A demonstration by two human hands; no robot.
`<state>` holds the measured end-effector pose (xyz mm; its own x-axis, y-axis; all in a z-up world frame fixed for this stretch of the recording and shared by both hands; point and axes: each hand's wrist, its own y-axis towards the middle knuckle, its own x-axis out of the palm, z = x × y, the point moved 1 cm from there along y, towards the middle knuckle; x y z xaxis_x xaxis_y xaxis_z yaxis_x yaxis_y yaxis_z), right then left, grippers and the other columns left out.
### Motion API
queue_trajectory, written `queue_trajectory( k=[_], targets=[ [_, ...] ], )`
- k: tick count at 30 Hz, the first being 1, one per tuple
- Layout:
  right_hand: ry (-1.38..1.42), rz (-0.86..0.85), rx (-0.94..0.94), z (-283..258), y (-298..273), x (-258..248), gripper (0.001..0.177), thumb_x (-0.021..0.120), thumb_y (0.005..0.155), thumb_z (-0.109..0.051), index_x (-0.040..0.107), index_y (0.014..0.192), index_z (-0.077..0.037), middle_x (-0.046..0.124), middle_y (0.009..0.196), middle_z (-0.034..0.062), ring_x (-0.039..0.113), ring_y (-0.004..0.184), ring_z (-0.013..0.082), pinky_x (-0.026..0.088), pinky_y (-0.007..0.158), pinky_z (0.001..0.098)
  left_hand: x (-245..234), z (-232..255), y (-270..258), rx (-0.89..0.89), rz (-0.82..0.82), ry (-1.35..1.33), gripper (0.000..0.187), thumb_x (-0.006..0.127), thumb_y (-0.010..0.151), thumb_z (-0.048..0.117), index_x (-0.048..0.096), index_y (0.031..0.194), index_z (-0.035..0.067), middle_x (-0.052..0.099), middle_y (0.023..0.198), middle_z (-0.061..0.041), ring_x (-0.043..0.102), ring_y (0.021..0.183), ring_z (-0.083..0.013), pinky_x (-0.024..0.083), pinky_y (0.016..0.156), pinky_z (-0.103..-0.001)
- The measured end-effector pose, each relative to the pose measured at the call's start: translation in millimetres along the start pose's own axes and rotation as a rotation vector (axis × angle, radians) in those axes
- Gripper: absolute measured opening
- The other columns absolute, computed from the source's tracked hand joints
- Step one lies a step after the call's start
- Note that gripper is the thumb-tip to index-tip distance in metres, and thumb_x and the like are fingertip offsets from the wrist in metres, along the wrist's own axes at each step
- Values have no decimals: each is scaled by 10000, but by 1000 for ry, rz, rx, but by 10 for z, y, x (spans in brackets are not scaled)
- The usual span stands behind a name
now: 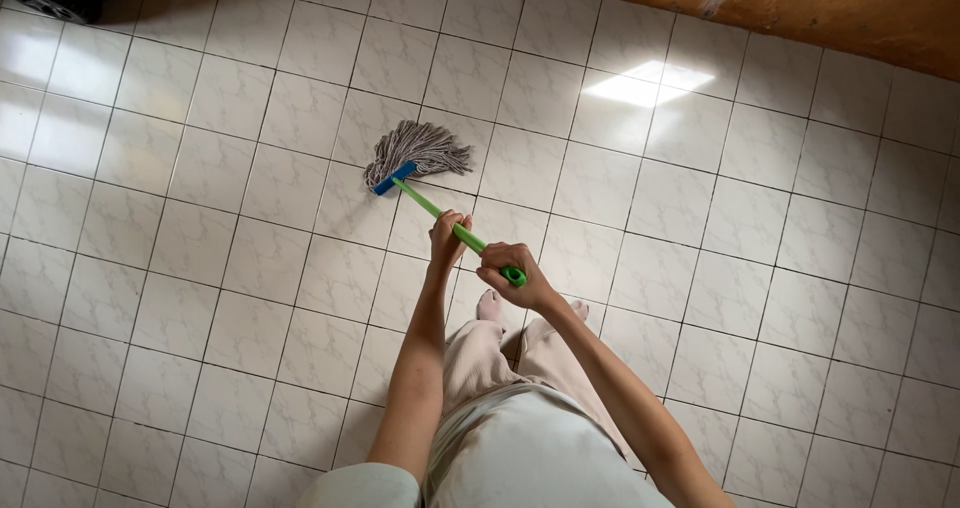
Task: Mopping a tiled floor in a bedroom area.
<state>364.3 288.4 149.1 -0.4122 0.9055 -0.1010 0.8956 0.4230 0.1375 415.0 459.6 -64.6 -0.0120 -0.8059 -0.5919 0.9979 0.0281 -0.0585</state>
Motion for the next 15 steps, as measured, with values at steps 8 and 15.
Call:
queue_trajectory(
  k=[8, 15],
  targets=[
    [11, -63, 74, -50, -434, -510, 231, 696, 880, -6, 575, 702, 77, 524, 658, 132, 493, 659, 210, 445, 649, 347, 542, 58, -213, 121, 8, -12, 358, 714, 893, 112, 492, 642, -16, 531, 717, -183, 551, 777, -386, 457, 721, -473],
    [-20, -29, 317, -233, -733, -1619, 169, 698, 919, -52, 644, 840, 87, 559, 722, 86, 438, 641, 143, 394, 580, 312, 1258, 919, -217, 189, -31, -16, 296, 670, 938, 86, 553, 683, -8, 576, 709, -191, 565, 770, -411, 469, 768, -494]
  ],
)
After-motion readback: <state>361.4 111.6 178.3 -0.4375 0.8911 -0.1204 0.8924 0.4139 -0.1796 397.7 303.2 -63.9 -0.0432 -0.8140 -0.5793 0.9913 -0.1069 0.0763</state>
